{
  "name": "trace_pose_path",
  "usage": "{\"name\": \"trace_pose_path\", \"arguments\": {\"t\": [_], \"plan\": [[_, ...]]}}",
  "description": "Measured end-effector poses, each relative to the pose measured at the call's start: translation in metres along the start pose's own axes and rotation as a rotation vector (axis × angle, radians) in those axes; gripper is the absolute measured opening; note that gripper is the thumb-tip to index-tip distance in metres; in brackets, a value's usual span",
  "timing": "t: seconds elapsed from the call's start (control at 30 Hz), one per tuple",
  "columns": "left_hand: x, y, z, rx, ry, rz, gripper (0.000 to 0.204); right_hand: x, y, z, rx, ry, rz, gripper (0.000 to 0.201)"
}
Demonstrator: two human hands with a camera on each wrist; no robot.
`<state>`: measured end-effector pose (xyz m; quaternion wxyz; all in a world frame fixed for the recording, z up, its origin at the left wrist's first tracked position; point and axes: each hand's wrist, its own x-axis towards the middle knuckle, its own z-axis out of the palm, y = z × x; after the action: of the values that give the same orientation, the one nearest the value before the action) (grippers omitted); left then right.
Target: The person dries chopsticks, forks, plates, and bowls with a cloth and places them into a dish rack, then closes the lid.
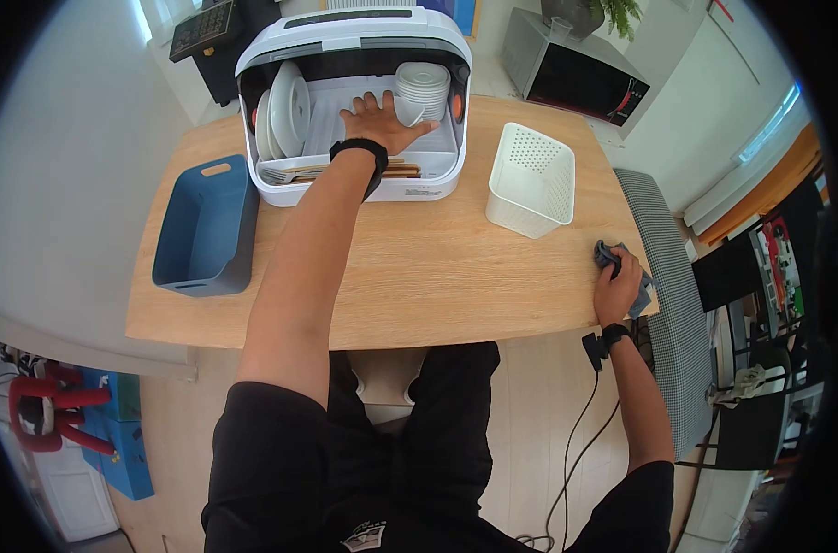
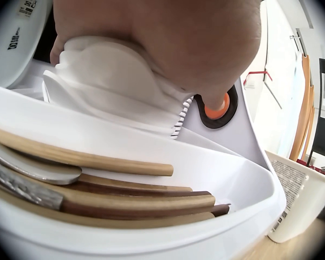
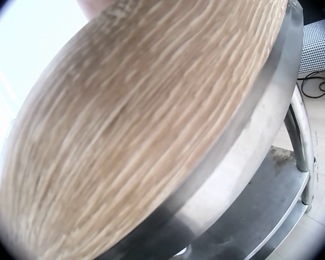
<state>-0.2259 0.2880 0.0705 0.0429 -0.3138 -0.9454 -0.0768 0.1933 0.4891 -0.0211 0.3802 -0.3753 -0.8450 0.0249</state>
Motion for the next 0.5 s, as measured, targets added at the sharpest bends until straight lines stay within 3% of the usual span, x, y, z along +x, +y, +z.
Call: {"name": "trace_pose_path", "arguments": {"t": [0.4,0.5], "plan": [[0.004,-0.008,0.007,-0.112,0.078,0.066,0.117,0.000,0.003,0.001,-0.001,0.020,-0.024,0.026],[0.001,-0.014,0.011,-0.162,0.219,0.121,0.104,-0.001,0.000,0.000,0.022,0.011,0.000,0.027]]}}
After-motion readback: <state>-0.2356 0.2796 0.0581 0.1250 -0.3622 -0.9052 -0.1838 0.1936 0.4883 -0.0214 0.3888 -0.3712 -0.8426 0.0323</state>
